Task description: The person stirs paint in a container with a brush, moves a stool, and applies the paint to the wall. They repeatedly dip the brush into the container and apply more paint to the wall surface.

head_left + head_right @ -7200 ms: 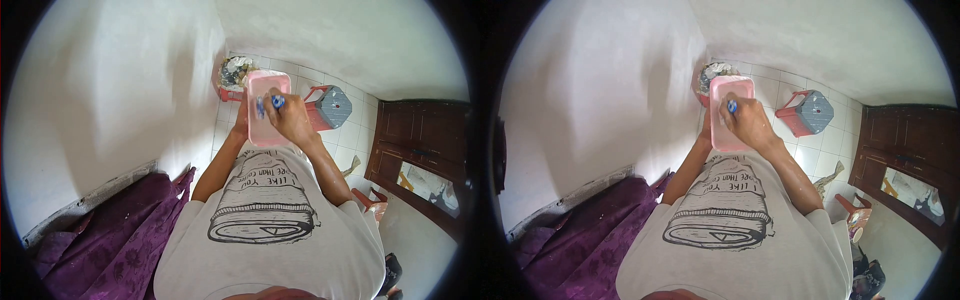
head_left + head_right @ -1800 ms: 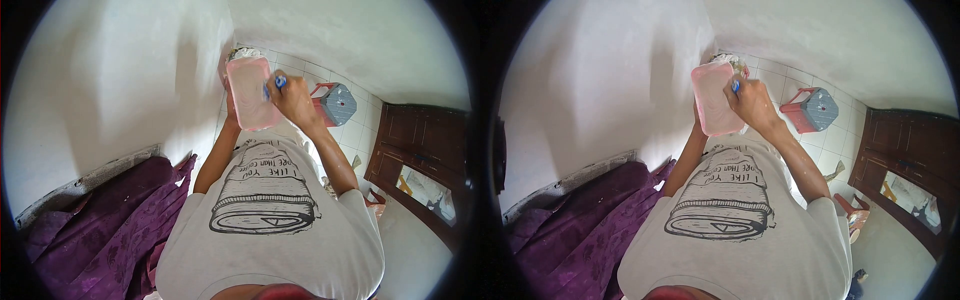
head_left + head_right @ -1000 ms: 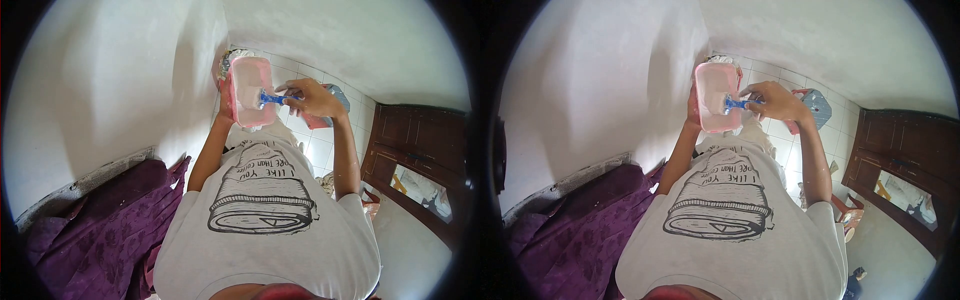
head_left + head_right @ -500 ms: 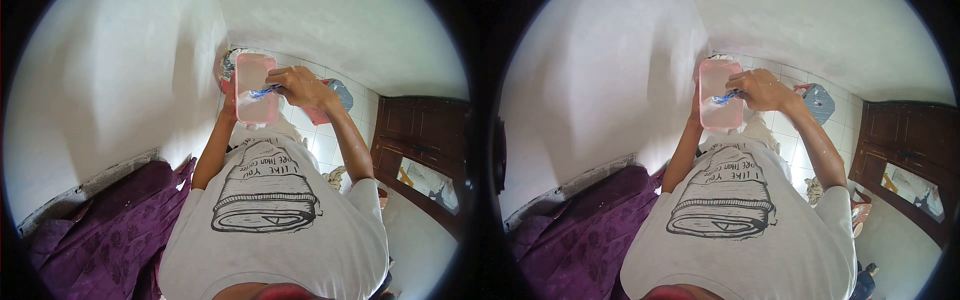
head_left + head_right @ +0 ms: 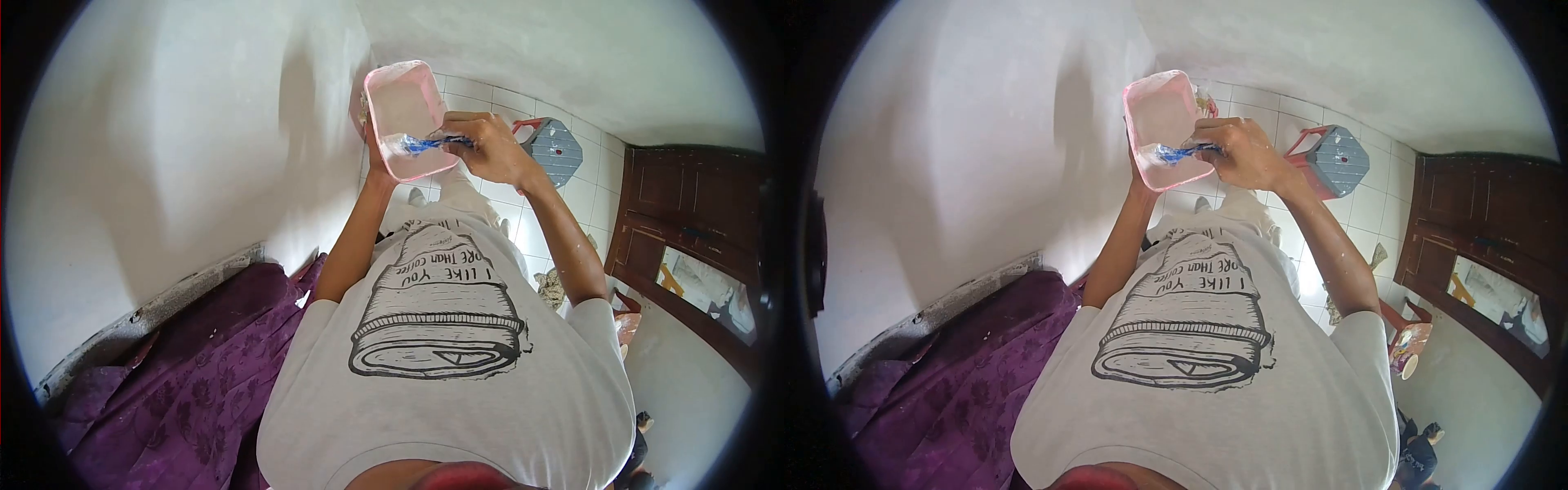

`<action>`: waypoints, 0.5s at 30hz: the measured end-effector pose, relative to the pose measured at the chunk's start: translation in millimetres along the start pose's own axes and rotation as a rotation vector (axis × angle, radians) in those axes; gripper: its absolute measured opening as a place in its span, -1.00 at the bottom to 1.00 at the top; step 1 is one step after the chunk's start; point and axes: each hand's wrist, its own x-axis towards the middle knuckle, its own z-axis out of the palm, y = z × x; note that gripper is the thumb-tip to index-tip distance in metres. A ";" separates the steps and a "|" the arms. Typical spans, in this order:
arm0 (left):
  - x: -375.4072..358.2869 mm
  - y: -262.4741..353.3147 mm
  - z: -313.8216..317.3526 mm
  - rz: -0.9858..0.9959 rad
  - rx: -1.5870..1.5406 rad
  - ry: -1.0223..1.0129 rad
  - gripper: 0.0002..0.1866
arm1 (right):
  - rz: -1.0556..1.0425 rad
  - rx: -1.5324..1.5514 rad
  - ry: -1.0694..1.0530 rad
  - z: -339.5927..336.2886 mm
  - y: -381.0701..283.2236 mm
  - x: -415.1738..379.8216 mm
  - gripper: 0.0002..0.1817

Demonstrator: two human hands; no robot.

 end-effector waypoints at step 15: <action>2.3 9.2 29.7 0.019 -0.062 0.108 -0.23 | 0.077 0.087 0.040 -6.7 5.4 -10.7 -0.75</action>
